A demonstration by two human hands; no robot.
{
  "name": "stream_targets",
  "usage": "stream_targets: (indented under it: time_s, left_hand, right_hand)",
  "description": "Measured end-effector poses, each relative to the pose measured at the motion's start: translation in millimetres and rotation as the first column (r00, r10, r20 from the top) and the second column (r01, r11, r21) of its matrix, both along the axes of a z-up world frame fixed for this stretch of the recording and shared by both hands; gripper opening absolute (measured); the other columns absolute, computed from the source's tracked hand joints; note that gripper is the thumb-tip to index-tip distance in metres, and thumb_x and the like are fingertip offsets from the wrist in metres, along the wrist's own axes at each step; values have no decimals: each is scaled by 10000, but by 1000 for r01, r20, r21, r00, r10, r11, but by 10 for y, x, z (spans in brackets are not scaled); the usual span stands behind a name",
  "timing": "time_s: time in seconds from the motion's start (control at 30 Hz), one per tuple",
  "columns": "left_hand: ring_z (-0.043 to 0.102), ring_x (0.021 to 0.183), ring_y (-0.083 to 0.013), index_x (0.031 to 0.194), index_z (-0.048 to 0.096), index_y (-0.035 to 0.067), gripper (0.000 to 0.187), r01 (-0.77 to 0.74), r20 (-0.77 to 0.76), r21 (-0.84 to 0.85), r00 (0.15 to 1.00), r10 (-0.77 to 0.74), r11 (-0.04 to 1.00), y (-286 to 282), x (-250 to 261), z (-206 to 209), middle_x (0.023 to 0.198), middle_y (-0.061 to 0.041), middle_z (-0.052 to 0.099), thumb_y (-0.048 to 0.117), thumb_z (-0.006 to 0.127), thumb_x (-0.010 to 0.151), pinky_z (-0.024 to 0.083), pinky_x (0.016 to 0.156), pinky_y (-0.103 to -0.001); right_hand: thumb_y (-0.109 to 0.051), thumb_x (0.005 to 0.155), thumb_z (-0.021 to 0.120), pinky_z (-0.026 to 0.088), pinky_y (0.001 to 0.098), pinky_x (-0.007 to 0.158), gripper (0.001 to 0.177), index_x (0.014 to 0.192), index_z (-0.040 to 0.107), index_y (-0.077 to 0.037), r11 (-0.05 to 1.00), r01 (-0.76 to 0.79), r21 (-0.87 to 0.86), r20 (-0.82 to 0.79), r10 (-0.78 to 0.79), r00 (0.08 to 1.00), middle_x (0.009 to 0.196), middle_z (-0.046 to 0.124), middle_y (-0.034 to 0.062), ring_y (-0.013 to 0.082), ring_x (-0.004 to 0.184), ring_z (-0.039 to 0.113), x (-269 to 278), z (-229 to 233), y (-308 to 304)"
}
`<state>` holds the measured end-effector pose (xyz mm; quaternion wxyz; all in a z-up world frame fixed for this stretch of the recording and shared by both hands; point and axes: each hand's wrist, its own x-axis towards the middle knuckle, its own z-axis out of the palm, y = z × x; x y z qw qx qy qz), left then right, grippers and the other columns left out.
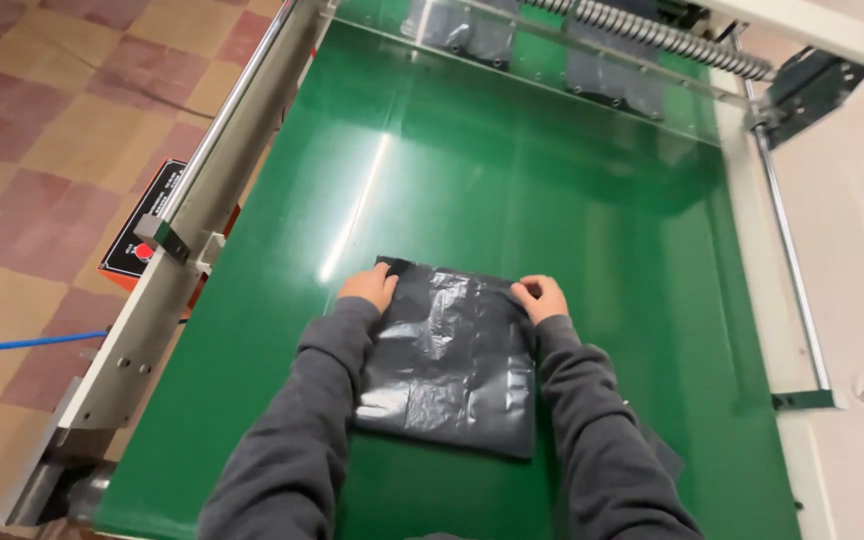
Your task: Folding black plastic trash bags and inserting them into yellow retail packaging sleeves.
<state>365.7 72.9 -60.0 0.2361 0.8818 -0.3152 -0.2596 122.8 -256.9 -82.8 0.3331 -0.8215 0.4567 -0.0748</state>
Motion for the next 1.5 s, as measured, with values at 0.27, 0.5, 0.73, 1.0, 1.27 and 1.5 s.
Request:
stream_targets:
  time_s: [0.27, 0.5, 0.73, 1.0, 1.27, 1.5]
  left_hand:
    - [545, 838, -276, 994, 563, 195, 474, -15, 796, -233, 572, 199, 972, 57, -277, 7, 874, -22, 483, 654, 564, 878, 511, 531, -436]
    - [398, 1454, -423, 1591, 228, 42, 750, -200, -544, -839, 303, -782, 506, 397, -1029, -665, 1565, -307, 428, 23, 664, 981, 370, 1187, -467]
    - [661, 1207, -422, 1383, 627, 30, 809, -847, -942, -48, -138, -306, 529, 1075, -751, -953, 1321, -250, 663, 698, 590, 928, 506, 1104, -520]
    - [554, 1251, -395, 1424, 549, 55, 688, -269, 424, -400, 793, 437, 876, 1086, -1615, 287, 1288, -199, 612, 258, 764, 803, 434, 1098, -497]
    - [159, 1578, -382, 1560, 392, 40, 1053, 412, 513, 18, 778, -362, 911, 1184, -1961, 186, 1665, -168, 316, 743, 605, 805, 241, 1192, -649]
    - [552, 1296, -302, 1234, 632, 190, 646, 641, 896, -35, 359, -259, 767, 1768, -1418, 104, 1256, -69, 623, 648, 668, 781, 513, 938, -489]
  right_hand:
    - [-558, 769, 744, 541, 460, 1019, 452, 1090, 713, -241, 872, -487, -42, -653, 345, 674, 1175, 767, 22, 284, 1209, 680, 446, 27, -24]
    - [-303, 864, 683, 502, 365, 912, 198, 1061, 662, -292, 629, -479, -613, -86, 549, 831, 989, 689, -73, 169, 1014, 683, -409, 1045, 1491]
    - [-66, 747, 700, 481, 414, 1097, 228, 938, 710, -191, 583, -387, -715, 141, 662, 736, 1082, 745, -27, 226, 1179, 677, -1462, 751, 2343]
    - [-541, 760, 748, 370, 470, 1174, 487, 1142, 711, -241, 609, -476, -634, -19, 603, 797, 1320, 663, 26, 313, 1381, 546, -1265, 912, 2403]
    - [-636, 945, 539, 197, 544, 1245, 874, 1557, 415, -24, 597, -507, -622, -96, 584, 806, 1618, 389, 224, 398, 1520, 319, -687, -48, 2438]
    - [-576, 879, 641, 161, 588, 1245, 968, 1559, 362, 54, 576, -415, -705, -209, 390, 897, 1623, 327, 309, 458, 1532, 254, -918, 350, 2366]
